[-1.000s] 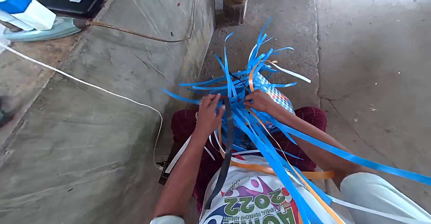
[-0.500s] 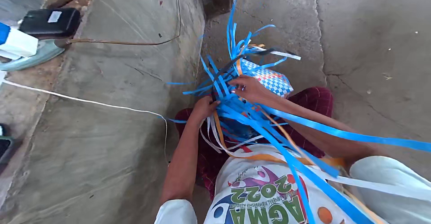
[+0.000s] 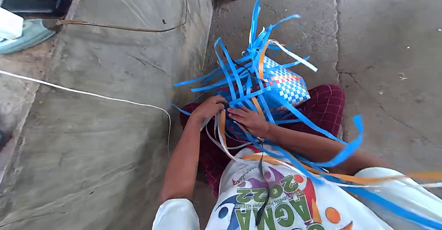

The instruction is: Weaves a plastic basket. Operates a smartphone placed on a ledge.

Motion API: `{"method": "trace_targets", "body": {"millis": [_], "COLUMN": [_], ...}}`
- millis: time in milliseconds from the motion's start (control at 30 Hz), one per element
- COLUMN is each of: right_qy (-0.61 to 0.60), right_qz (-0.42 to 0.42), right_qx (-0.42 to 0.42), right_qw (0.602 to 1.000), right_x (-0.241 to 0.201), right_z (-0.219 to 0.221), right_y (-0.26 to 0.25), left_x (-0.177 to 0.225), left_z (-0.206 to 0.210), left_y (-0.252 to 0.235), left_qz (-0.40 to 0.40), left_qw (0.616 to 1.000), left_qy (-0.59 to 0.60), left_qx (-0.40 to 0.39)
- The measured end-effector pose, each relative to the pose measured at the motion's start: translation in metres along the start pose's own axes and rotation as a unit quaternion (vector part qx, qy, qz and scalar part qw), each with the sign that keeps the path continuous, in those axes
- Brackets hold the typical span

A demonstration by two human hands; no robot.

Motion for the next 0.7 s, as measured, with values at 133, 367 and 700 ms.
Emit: {"method": "trace_targets", "body": {"millis": [133, 367, 700], "right_qy": [-0.006, -0.064, -0.081], "right_qz": [0.002, 0.261, 0.249], "right_qx": [-0.004, -0.061, -0.086], "right_qw": [1.0, 0.961, 0.961], "right_x": [0.003, 0.017, 0.028], "right_z": [-0.001, -0.025, -0.023], "right_y": [0.002, -0.059, -0.063], "left_x": [-0.006, 0.0, 0.017], "left_z": [0.0, 0.001, -0.01], "left_y": [0.003, 0.004, 0.024], "left_qz": [0.03, 0.056, 0.227], "left_qw": [0.997, 0.993, 0.907], "left_qy": [0.048, -0.026, -0.301], "left_qx": [0.06, 0.101, 0.187]}}
Point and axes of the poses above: each hand's wrist, its own y-axis away from the middle knuckle, its own z-axis out of the palm, x = y × z, the point moved 7 cm from there along -y, towards the middle knuckle, and after that the axes turned 2 degrees about -z, right-handed, at the moved point
